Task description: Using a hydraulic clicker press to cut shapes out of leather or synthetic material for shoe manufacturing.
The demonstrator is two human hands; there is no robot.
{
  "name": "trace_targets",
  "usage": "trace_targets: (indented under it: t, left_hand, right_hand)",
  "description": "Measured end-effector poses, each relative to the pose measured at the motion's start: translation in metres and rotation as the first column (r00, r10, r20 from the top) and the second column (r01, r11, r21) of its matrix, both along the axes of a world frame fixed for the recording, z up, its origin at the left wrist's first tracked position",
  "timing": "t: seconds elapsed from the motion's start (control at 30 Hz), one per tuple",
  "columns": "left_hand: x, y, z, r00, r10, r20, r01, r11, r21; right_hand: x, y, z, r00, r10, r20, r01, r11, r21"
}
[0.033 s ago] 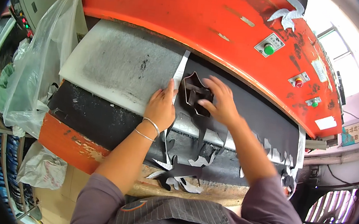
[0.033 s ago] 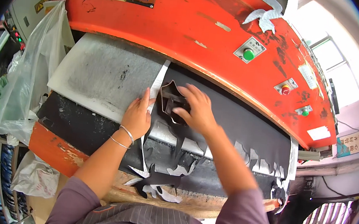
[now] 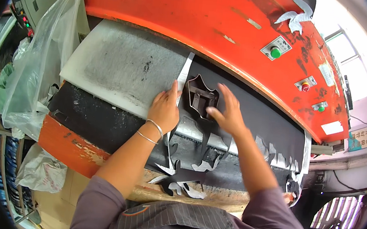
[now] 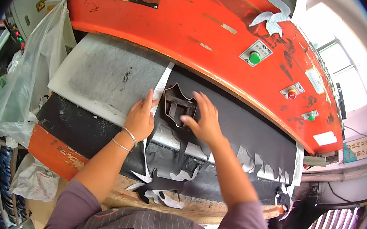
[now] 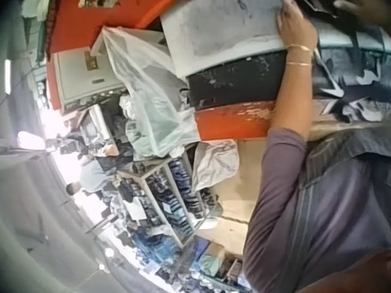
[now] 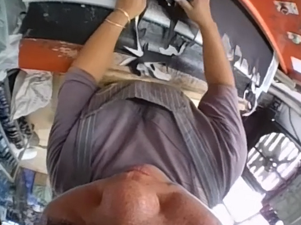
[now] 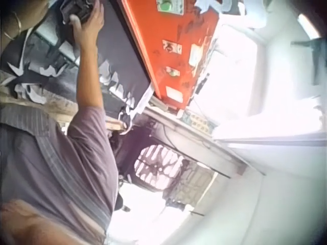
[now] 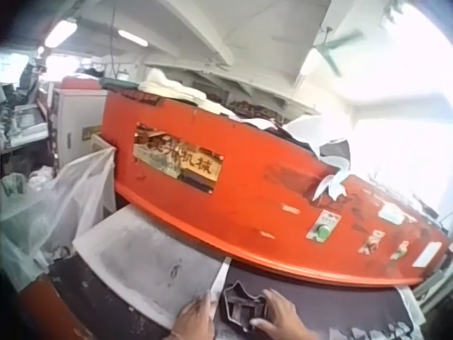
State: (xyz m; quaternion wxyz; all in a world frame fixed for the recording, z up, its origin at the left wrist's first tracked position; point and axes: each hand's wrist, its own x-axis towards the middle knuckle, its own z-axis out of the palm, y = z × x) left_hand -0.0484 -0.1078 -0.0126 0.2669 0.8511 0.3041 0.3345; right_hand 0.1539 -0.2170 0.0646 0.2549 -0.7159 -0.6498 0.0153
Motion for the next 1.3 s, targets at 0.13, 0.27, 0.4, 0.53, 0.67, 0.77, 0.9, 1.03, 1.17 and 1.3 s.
trace_targets:
  t: [0.13, 0.27, 0.4, 0.53, 0.67, 0.77, 0.9, 1.03, 1.17, 1.3]
  left_hand:
    - [0.021, 0.018, 0.009, 0.996, 0.023, -0.090, -0.015, 0.996, 0.089]
    - [0.022, 0.023, 0.011, 0.995, -0.005, -0.100, 0.008, 0.999, 0.034]
    - [0.023, 0.019, 0.019, 0.991, 0.019, -0.133, -0.013, 0.999, 0.046]
    - [0.021, 0.021, 0.019, 0.991, -0.009, -0.133, 0.014, 0.999, 0.034]
    - [0.022, 0.020, 0.021, 0.991, -0.006, -0.132, 0.013, 0.999, 0.052]
    - [0.023, 0.018, 0.022, 0.986, 0.010, -0.167, 0.003, 0.997, 0.078]
    - [0.023, 0.017, 0.024, 0.970, 0.054, -0.239, -0.027, 0.993, 0.114]
    - [0.023, 0.013, 0.031, 0.961, 0.043, -0.274, -0.014, 0.994, 0.104]
    - [0.023, 0.014, 0.034, 0.968, 0.042, -0.248, -0.015, 0.994, 0.109]
    - [-0.020, -0.010, 0.021, 0.977, 0.212, 0.020, -0.211, 0.977, -0.024]
  right_hand:
    - [-0.019, -0.025, -0.024, 0.992, -0.101, 0.070, 0.110, 0.985, -0.133]
    - [-0.033, -0.022, -0.032, 0.981, -0.182, 0.073, 0.186, 0.982, -0.042]
    - [-0.030, -0.025, -0.037, 0.986, -0.147, 0.083, 0.145, 0.989, 0.034]
    - [-0.040, -0.027, -0.035, 0.980, -0.160, 0.115, 0.155, 0.986, 0.057]
    - [-0.041, -0.025, -0.039, 0.976, -0.182, 0.122, 0.167, 0.978, 0.124]
    - [-0.043, -0.023, -0.042, 0.973, -0.200, 0.118, 0.181, 0.971, 0.159]
    - [-0.048, -0.021, -0.045, 0.968, -0.230, 0.102, 0.210, 0.961, 0.178]
    - [-0.047, -0.023, -0.042, 0.968, -0.233, 0.094, 0.211, 0.957, 0.198]
    - [-0.044, -0.034, -0.037, 0.975, -0.211, 0.071, 0.196, 0.963, 0.183]
    - [-0.049, -0.092, -0.016, 0.984, -0.116, -0.135, 0.135, 0.981, 0.137]
